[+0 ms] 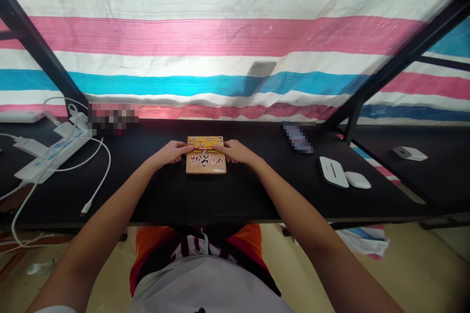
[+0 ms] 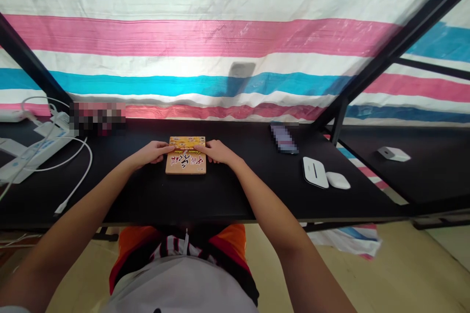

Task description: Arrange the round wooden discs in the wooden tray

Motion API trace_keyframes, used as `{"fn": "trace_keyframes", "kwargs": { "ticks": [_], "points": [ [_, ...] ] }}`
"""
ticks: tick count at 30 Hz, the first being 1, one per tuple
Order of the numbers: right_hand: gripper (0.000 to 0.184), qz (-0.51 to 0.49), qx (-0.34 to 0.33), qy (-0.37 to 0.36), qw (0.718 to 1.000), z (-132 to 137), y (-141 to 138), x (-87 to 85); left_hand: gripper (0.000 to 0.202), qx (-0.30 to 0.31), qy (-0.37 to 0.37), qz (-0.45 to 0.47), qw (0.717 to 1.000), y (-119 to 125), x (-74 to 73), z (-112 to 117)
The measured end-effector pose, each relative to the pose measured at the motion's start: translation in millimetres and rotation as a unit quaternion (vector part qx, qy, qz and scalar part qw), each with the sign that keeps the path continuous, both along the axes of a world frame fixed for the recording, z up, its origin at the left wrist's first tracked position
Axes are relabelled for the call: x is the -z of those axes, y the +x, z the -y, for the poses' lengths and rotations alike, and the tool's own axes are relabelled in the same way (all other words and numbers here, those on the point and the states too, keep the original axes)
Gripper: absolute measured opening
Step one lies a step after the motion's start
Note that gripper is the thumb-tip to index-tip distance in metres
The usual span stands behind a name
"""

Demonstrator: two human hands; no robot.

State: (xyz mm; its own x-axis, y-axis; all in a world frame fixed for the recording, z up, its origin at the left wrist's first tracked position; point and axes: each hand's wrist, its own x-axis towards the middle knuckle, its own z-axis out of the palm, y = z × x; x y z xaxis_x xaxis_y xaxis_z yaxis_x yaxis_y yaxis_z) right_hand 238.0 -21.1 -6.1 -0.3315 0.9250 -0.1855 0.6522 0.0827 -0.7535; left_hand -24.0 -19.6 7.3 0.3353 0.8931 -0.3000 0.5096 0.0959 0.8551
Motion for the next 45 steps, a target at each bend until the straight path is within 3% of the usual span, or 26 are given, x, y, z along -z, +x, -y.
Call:
{"fn": "trace_keyframes", "kwargs": {
  "ticks": [12,17,22,27,45],
  "points": [
    [0.062,0.044,-0.006,0.011,0.999,-0.6,0.5,0.5,0.044,0.035,0.012,-0.039,0.999,1.8,-7.0,2.9],
    [0.071,0.09,-0.003,0.062,0.994,-1.7,0.6,1.9,0.047,0.052,0.018,-0.07,0.996,3.1,-7.6,3.9],
    [0.07,0.183,-0.008,0.108,0.977,-3.3,-2.7,-0.1,0.051,0.051,0.108,-0.17,0.978,5.0,-0.1,1.8],
    [0.066,0.176,-0.014,0.1,0.979,-1.7,-3.3,-2.4,0.05,0.048,0.199,-0.261,0.943,8.1,0.0,3.7],
    [0.061,0.137,-0.008,0.099,0.986,-1.2,-1.5,-0.9,0.055,0.056,0.184,-0.265,0.945,5.7,-1.5,4.8]
  ]
}}
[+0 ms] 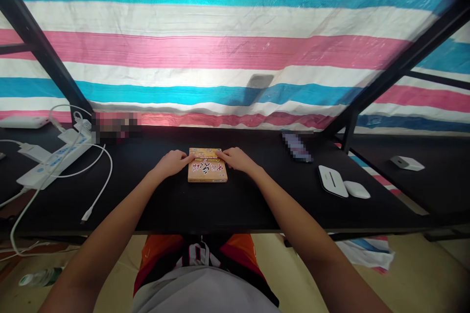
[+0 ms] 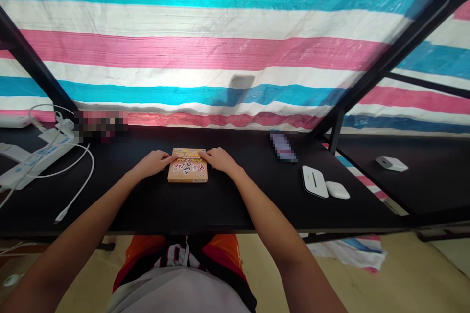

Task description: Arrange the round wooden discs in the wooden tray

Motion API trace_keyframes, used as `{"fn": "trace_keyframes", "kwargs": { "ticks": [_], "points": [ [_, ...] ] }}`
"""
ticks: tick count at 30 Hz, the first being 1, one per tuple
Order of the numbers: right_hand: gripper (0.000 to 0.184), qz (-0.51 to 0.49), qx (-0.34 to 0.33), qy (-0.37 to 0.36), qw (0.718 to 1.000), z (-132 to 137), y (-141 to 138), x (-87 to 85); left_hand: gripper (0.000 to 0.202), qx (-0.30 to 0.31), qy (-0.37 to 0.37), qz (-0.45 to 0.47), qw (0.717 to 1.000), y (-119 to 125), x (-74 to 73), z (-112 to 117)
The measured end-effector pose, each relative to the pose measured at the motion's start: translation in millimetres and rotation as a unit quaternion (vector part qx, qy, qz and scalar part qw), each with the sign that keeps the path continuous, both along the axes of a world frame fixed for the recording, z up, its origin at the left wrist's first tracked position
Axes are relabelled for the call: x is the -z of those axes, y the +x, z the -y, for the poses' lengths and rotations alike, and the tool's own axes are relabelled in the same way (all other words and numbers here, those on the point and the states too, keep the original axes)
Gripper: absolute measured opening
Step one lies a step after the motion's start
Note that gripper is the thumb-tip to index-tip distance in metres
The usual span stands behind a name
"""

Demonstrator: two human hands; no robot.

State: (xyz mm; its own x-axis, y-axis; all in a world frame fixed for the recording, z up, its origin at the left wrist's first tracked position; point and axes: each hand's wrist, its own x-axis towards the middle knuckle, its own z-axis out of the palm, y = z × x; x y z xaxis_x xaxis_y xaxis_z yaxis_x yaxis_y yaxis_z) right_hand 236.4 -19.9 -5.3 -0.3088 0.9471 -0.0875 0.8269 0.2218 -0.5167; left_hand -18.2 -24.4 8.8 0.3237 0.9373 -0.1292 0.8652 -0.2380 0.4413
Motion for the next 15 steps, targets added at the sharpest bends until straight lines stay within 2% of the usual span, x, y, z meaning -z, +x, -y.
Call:
{"fn": "trace_keyframes", "kwargs": {
  "ticks": [6,15],
  "points": [
    [0.06,0.003,0.001,0.003,1.0,-0.8,0.3,0.4,0.051,-0.004,-0.019,0.027,0.999,-1.1,-1.7,-0.1],
    [0.062,0.002,-0.005,0.017,1.0,-2.5,1.7,3.7,0.05,0.001,-0.006,0.002,1.0,1.3,-6.8,2.3]
  ]
}}
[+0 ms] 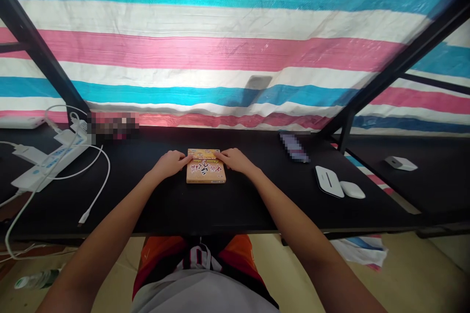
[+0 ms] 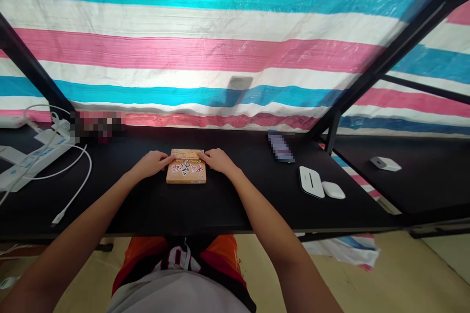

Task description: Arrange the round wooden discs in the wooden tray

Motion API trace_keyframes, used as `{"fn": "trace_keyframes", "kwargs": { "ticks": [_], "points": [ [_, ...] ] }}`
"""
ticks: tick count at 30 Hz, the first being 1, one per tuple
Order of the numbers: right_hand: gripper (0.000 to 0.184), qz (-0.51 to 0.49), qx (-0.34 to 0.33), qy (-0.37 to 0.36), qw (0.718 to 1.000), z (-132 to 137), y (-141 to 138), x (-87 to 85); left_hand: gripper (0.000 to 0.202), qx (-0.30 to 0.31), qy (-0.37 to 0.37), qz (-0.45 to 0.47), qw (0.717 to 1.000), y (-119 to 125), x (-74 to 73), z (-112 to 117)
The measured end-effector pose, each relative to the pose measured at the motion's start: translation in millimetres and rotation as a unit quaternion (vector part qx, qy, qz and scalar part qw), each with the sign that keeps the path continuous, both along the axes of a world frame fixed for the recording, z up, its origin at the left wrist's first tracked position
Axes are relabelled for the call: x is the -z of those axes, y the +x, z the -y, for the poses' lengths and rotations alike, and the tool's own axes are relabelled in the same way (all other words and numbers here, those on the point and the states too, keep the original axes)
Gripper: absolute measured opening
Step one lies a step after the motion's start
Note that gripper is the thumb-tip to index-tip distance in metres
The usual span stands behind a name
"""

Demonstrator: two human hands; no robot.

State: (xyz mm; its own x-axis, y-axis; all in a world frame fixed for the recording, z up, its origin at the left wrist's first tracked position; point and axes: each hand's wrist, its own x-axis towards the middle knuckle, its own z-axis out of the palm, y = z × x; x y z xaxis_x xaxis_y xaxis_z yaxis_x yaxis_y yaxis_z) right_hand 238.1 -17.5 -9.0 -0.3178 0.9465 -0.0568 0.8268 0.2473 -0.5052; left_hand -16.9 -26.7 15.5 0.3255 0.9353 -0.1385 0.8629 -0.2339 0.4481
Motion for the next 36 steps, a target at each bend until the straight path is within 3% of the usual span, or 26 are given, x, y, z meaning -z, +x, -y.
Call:
{"fn": "trace_keyframes", "kwargs": {
  "ticks": [19,30,33,36],
  "points": [
    [0.061,-0.079,0.016,-0.034,0.996,2.9,1.5,-1.1,0.052,0.009,0.039,0.032,0.999,-4.1,6.3,-4.8],
    [0.061,-0.1,0.028,-0.038,0.994,3.7,-0.6,0.7,0.055,-0.011,0.011,0.057,0.998,-0.2,5.0,-1.7],
    [0.061,-0.098,0.024,-0.036,0.994,2.5,-0.2,2.6,0.056,0.002,0.015,0.035,0.999,0.1,6.7,-2.9],
    [0.061,-0.087,0.025,-0.04,0.995,0.9,0.3,4.0,0.056,-0.012,0.044,-0.043,0.998,0.5,8.7,-4.4]
  ]
}}
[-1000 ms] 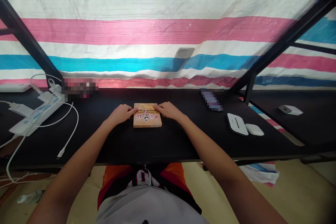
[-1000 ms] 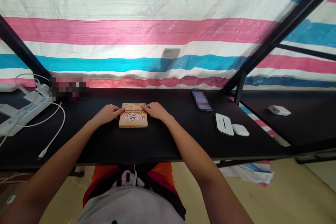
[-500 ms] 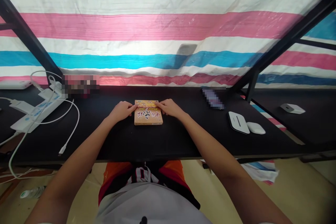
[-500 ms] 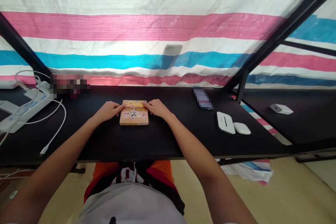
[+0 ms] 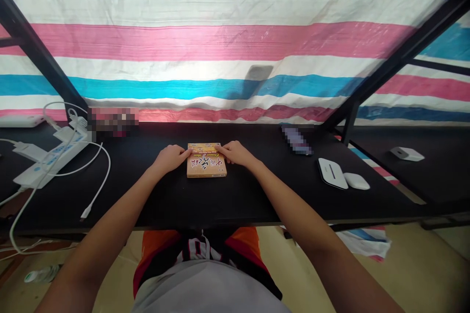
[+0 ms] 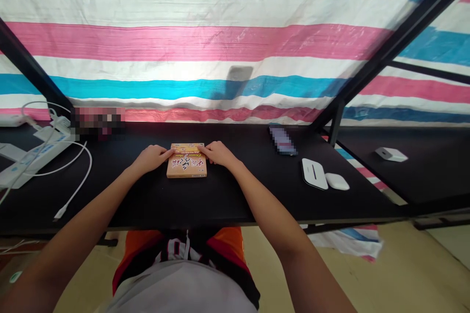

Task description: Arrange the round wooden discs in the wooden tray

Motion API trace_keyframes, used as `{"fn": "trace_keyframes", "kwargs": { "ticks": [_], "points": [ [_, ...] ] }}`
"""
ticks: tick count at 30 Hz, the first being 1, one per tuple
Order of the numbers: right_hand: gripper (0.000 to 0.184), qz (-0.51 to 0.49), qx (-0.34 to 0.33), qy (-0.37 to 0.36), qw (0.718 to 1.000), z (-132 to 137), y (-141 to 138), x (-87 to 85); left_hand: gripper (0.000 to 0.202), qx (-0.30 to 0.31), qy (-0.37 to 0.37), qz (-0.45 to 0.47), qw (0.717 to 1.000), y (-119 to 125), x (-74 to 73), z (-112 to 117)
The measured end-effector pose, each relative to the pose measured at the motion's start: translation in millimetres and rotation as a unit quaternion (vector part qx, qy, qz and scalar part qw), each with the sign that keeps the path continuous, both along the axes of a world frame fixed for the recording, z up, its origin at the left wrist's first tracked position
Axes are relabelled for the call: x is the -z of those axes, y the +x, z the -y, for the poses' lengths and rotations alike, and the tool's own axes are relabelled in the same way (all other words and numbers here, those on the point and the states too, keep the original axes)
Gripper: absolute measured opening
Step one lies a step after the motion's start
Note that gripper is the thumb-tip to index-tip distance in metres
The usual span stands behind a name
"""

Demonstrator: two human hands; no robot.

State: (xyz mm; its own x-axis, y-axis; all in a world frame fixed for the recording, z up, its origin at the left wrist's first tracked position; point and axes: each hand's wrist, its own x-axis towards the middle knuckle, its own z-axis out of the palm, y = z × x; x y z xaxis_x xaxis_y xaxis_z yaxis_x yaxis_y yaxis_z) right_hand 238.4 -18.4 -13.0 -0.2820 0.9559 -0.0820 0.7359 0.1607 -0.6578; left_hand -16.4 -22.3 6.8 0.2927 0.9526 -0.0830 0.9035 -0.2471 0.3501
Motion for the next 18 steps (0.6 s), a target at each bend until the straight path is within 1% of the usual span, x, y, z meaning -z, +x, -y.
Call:
{"fn": "trace_keyframes", "kwargs": {
  "ticks": [3,6,12,18],
  "points": [
    [0.061,0.01,-0.007,0.002,1.0,-0.7,0.3,-0.1,0.057,-0.013,0.015,-0.049,0.999,0.8,0.7,-0.1],
    [0.061,0.009,-0.01,0.005,1.0,-0.3,0.1,-0.7,0.058,-0.006,0.01,-0.047,0.999,1.1,-0.3,1.2],
    [0.059,0.003,-0.004,-0.003,1.0,0.1,-0.9,-1.0,0.057,0.039,0.012,-0.039,0.998,0.2,-1.1,3.1],
    [0.058,-0.01,0.001,0.004,1.0,0.6,0.0,-0.8,0.058,0.044,0.027,-0.028,0.998,-0.6,1.1,2.7]
  ]
}}
